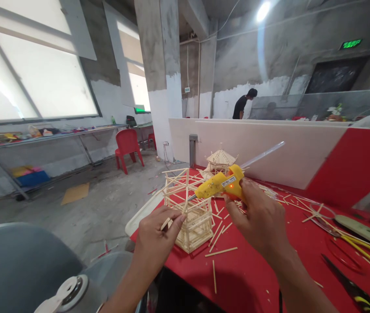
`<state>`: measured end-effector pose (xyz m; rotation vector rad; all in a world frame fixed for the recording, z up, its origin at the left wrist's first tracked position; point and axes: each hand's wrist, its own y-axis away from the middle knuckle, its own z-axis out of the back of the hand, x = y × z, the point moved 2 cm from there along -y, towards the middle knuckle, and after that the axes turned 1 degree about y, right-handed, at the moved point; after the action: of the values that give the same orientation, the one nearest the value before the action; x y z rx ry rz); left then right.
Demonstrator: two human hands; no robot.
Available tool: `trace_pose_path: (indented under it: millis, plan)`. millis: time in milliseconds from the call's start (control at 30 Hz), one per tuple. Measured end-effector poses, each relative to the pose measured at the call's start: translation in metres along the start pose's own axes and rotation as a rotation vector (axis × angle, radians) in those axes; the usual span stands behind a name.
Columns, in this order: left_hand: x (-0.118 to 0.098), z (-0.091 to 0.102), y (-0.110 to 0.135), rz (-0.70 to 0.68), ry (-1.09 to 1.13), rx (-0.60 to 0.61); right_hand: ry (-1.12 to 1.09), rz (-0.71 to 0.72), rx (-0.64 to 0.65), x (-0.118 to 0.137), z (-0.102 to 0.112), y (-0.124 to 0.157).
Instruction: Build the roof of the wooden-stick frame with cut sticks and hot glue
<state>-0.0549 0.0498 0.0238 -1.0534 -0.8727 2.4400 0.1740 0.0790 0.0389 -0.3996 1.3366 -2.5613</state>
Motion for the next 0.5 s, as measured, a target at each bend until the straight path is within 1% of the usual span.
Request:
trace_pose_path:
  millis: [233,500]
  plan:
    - [0.0019,-0.0013,0.0006,-0.006,-0.006,0.013,0.013,-0.004,0.010,-0.0011,-0.0006,0.0008]
    - [0.0020,-0.0020,0.0000,0.048,0.019,0.029,0.013,-0.003,0.021,-0.0013,-0.0022,0.0022]
